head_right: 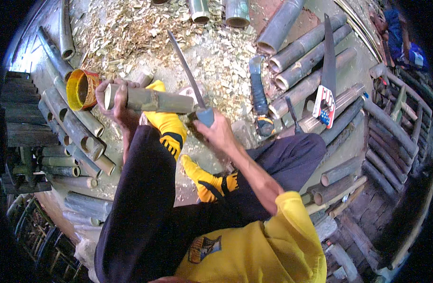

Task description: The person saws through a bamboo stalk, measures the piece with a tape measure, and then uses a rasp to smooth the inside of the hollow bamboo tube.

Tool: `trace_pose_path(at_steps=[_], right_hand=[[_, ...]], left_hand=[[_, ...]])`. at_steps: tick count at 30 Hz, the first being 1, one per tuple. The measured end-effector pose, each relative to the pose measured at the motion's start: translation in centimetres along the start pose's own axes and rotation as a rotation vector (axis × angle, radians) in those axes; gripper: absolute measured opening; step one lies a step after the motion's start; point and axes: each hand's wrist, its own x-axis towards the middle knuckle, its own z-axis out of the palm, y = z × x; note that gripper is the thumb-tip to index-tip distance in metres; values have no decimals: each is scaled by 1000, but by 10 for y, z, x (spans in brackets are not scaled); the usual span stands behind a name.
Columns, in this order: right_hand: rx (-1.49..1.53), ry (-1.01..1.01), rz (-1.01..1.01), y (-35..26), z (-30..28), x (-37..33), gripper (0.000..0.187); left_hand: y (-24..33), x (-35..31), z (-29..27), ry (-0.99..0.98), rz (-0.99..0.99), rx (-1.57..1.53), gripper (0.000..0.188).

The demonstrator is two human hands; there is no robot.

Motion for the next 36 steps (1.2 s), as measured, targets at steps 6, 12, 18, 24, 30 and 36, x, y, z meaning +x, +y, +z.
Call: trace_pose_path(at_steps=[6, 12, 18, 24, 30, 36], right_hand=[[-64, -57, 26, 32, -4, 16, 27], [-184, -35, 14, 14, -2, 15, 53], [-103, 306, -347, -41, 2, -15, 44], [-269, 102, -68, 1, -3, 6, 43], [-6, 314, -351, -63, -1, -15, 40], [-262, 120, -49, 19, 1, 12, 43]], left_hand=[[-13, 5, 4, -76, 28, 218, 34], [-7, 18, -4, 83, 66, 259, 36], [3, 5, 27, 305, -39, 32, 44], [-13, -2, 30, 219, -16, 16, 43], [-4, 7, 23, 263, -49, -24, 39], [-12, 4, 30, 218, -35, 11, 35]])
